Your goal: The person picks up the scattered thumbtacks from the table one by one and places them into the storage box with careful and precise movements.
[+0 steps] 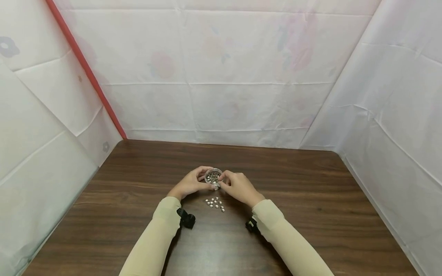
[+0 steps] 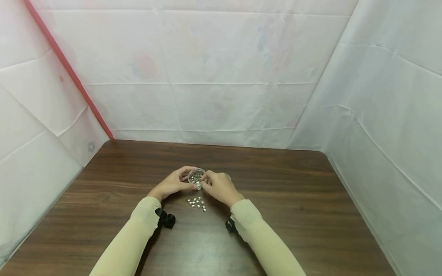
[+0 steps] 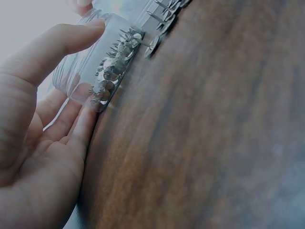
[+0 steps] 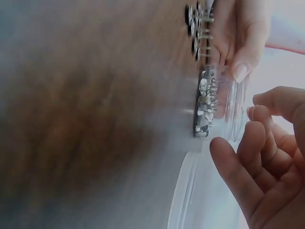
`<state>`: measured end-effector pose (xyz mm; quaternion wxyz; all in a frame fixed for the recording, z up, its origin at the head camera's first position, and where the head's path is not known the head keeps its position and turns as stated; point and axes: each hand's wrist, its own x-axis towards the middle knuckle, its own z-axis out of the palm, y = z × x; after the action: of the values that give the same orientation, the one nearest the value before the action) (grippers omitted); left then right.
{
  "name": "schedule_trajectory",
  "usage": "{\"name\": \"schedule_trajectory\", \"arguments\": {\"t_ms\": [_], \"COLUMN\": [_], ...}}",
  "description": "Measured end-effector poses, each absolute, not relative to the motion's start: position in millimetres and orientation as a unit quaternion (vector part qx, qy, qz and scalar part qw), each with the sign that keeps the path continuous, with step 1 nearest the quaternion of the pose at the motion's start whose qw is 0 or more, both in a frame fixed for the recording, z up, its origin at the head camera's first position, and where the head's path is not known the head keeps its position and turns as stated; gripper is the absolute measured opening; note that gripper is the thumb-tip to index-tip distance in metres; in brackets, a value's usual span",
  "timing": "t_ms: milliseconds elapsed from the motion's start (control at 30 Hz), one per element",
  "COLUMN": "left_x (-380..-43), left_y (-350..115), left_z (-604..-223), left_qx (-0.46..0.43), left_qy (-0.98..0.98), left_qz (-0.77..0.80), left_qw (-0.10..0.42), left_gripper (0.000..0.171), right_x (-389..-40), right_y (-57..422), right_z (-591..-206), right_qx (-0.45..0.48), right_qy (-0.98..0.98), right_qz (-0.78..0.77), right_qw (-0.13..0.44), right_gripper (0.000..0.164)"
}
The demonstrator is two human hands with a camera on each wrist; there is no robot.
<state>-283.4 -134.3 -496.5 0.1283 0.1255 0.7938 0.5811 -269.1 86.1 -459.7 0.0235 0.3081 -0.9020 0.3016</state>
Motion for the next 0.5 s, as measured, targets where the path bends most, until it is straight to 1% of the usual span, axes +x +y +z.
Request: {"name": "schedule_trajectory", "arguments": {"t_ms": [100,167,300,500], "left_x": [-282,-282,-276,-272], "left_y": [-134,-134,-134,-134], "left_z": [-492,-490,-477,-472], "left_qx": [0.126,0.13,0.142,0.147], "left_qy": [0.789,0.786,0.783,0.787], "left_qz": [0.586,0.588,0.587,0.581], "left_qw": [0.134,0.138,0.149,0.147], "left_gripper": [0.074,0.075,0.075,0.073], "right_x": [-265,-262,-256,-250], "right_y": [87,88,91,95], "right_z": [-458,-456,-453,-455], "right_qx": [0.314,0.315,0.327,0.348], "right_qy": [-0.901,-0.9,-0.896,-0.894], "right_qz": [0.297,0.296,0.298,0.28], "right_qw": [0.045,0.05,0.049,0.044], "right_gripper": [0.014,0.013,0.01,0.007]}}
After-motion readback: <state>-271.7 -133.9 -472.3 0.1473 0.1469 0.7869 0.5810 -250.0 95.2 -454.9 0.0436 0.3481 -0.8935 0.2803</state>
